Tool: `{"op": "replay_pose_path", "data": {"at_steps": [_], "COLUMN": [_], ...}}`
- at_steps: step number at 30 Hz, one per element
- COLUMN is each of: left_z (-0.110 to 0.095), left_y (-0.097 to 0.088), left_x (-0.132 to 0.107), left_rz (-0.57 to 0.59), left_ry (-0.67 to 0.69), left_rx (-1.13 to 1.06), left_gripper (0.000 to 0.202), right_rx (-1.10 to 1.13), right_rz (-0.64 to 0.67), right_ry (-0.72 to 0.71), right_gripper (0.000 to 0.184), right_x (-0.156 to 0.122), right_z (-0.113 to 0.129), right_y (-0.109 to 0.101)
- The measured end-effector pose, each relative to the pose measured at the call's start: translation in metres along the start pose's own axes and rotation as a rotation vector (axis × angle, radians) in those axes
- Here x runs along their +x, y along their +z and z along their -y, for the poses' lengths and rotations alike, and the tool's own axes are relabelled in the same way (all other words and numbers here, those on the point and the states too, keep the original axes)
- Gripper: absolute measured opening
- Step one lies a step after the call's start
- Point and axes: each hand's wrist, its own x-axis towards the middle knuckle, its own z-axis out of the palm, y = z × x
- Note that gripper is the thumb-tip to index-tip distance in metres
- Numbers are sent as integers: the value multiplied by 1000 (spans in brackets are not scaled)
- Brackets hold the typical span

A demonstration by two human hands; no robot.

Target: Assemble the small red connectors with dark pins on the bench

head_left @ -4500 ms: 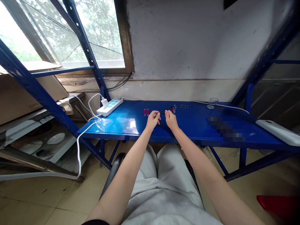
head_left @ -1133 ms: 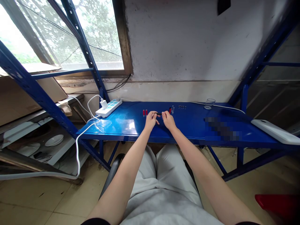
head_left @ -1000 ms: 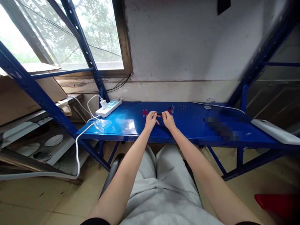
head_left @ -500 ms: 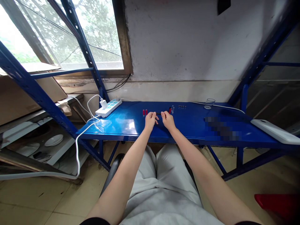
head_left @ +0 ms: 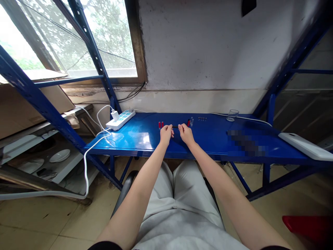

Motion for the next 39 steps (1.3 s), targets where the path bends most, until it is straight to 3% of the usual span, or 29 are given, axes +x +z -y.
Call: {"op": "replay_pose_path", "data": {"at_steps": [19,30,39], "left_z": [6,0,4], "left_y": [-2,-2,-3], "left_x": [3,-1,1], "left_rz": [-42,85,50], "left_ry": [3,80,86], "left_rx": [65,11,21], "left_gripper": [33,29,27], "right_rx": [56,143,63], "right_rz": [20,-3,-1], "right_ry": [-3,68,22], "right_gripper": [40,38,36], "right_x": [-1,0,0], "right_z": [0,-4,-1], "right_y": [-2,-2,-2]}}
